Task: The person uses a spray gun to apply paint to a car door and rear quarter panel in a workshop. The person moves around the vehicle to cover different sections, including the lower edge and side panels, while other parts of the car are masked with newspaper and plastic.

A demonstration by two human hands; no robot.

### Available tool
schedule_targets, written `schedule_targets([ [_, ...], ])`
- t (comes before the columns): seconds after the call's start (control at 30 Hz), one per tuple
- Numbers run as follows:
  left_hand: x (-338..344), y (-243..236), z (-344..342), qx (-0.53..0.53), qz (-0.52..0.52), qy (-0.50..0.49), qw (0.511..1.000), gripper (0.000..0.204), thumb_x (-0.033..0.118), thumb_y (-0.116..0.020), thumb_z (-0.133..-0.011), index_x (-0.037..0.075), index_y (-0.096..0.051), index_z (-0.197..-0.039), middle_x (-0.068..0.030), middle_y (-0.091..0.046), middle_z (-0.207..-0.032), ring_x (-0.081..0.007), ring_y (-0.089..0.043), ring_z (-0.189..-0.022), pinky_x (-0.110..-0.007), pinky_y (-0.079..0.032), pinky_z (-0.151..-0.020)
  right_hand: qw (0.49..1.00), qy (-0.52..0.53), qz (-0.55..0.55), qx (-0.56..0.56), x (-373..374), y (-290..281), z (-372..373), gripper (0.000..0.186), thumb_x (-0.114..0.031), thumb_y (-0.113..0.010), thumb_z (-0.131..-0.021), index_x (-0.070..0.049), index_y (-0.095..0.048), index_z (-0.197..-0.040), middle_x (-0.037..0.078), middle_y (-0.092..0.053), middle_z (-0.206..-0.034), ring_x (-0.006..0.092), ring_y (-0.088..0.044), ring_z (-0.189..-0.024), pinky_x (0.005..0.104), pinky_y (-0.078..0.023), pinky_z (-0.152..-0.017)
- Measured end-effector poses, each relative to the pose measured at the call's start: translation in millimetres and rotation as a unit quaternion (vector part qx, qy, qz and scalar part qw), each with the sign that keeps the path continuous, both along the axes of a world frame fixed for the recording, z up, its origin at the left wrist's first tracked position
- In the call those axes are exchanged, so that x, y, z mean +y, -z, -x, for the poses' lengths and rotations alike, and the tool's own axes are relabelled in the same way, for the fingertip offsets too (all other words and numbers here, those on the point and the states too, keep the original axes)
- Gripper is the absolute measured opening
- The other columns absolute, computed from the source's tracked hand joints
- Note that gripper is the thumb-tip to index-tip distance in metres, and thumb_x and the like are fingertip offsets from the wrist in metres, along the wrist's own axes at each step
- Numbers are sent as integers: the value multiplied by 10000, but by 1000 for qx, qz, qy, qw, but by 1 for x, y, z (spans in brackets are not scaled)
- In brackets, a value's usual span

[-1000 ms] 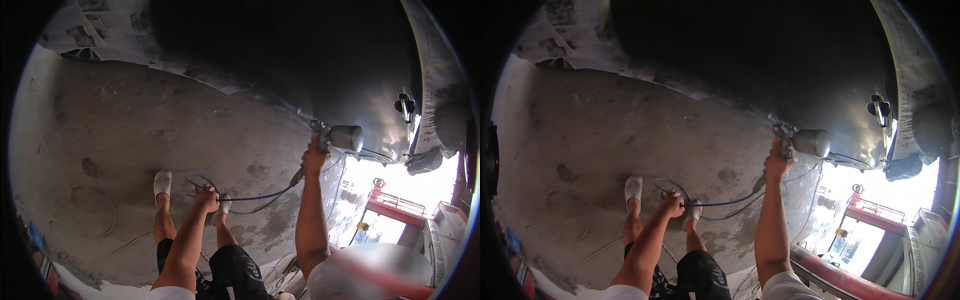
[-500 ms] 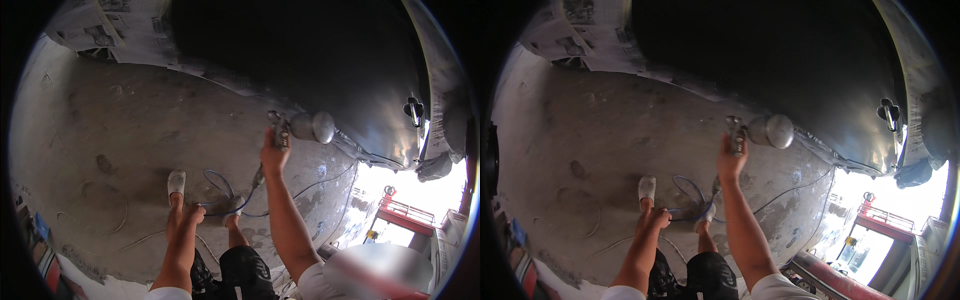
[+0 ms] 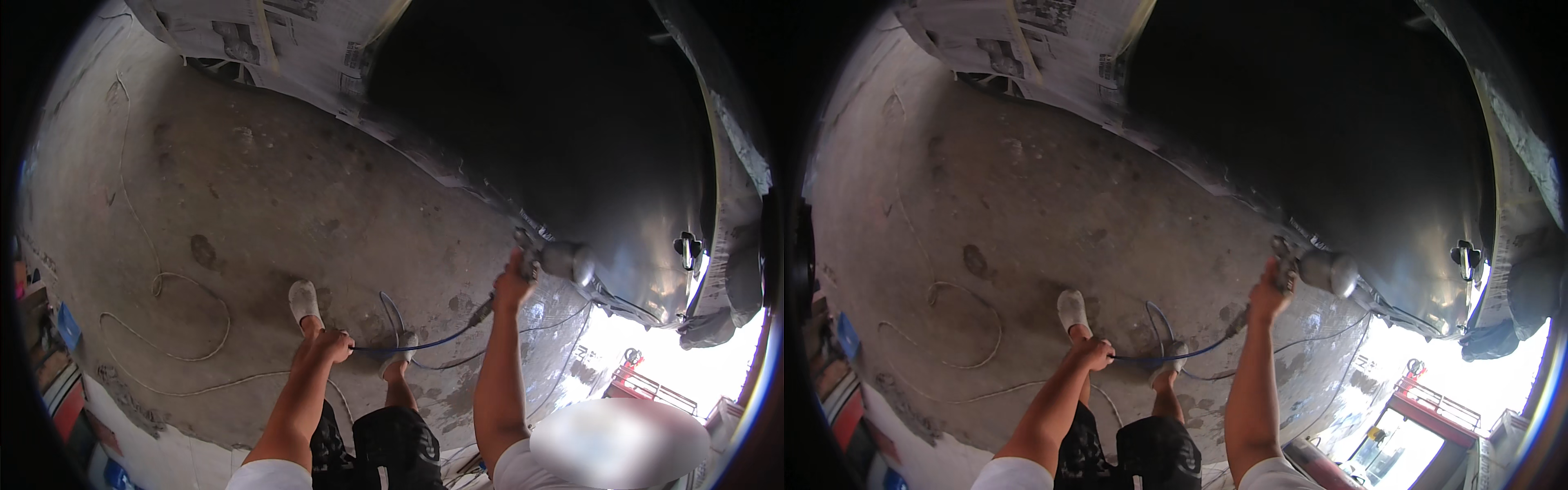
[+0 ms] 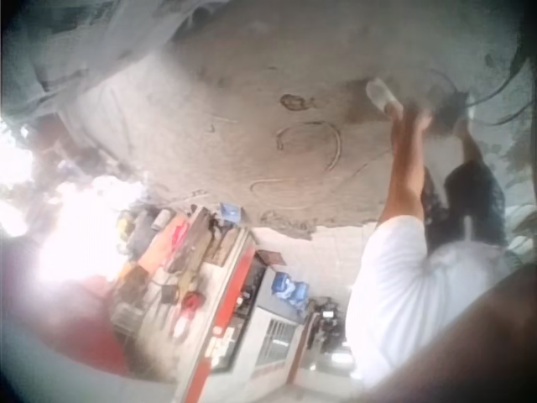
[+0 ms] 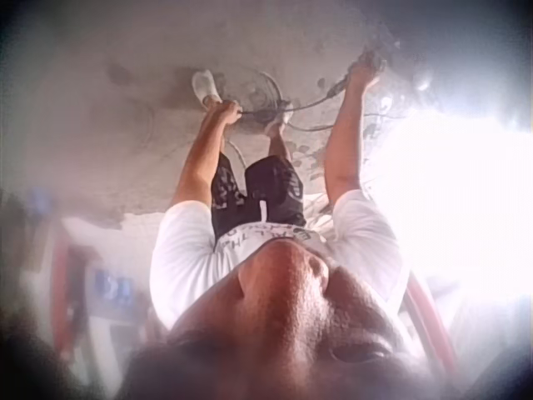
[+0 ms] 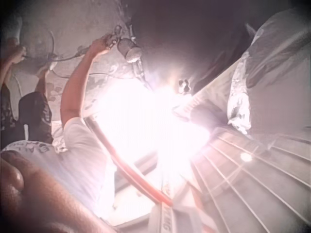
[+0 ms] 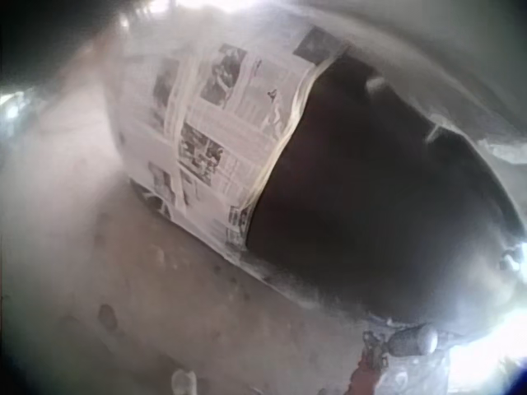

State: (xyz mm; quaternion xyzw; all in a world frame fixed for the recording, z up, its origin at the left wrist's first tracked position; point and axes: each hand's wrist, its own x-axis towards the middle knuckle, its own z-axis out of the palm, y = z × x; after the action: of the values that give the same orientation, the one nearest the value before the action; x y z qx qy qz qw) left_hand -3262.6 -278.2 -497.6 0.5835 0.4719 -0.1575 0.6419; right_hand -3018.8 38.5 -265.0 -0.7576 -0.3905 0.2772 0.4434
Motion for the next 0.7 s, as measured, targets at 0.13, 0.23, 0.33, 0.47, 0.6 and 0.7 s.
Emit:
schedule_targets([
  [0.13, 47, -28, 15, -41, -87, -14, 995, 315, 348, -617, -950, 147, -723, -1168, -71, -653, -1296, -324, -615, -1213, -460, -492, -1007, 930, 39, -142, -336, -7, -30, -56, 457, -187, -680, -996, -15, -523, -1389, 168, -660, -1220, 279, -662, -1010, 384, -529, -842],
  [0.23, 49, -26, 39, -19, -89, -4, 996, 276, 334, -649, -935, 185, -740, -1149, -49, -654, -1296, -307, -606, -1227, -469, -491, -1007, 980, 18, -91, -175, -14, -30, -14, 569, -187, -663, -1001, 1, -423, -1481, 210, -561, -1406, 338, -575, -1237, 417, -423, -1065],
  [0.33, 62, -46, 55, 27, -90, 27, 995, 242, 334, -691, -919, 219, -760, -1120, -38, -655, -1291, -290, -600, -1231, -512, -484, -1009, 974, -61, -52, -211, -28, -30, 47, 579, -194, -713, -971, -12, -461, -1459, 170, -612, -1312, 272, -608, -1132, 380, -468, -968],
  [0.47, 8, -17, 88, 77, -101, 12, 992, 273, 369, -714, -898, 273, -756, -1149, -18, -649, -1319, -286, -560, -1292, -609, -433, -1046, 989, -135, 12, -64, -36, -30, 172, 425, -185, -732, -956, -29, -595, -1326, 52, -679, -1019, 127, -614, -884, 296, -488, -764],
  [0.6, -9, -12, 95, 96, -66, 8, 993, 293, 385, -702, -904, 314, -741, -1185, -20, -641, -1362, -294, -552, -1317, -630, -410, -1073, 977, -207, -23, -37, -20, -16, 189, 270, -205, -744, -954, -43, -656, -1152, -8, -636, -800, 74, -568, -665, 264, -446, -584],
  [0.7, 16, -44, 84, 81, -44, 22, 995, 310, 395, -680, -919, 289, -736, -1205, -29, -645, -1367, -285, -581, -1294, -563, -453, -1059, 989, -146, 3, -39, -13, -23, 142, 211, -231, -747, -957, -72, -656, -1060, -21, -593, -730, 65, -503, -527, 259, -384, -459],
])
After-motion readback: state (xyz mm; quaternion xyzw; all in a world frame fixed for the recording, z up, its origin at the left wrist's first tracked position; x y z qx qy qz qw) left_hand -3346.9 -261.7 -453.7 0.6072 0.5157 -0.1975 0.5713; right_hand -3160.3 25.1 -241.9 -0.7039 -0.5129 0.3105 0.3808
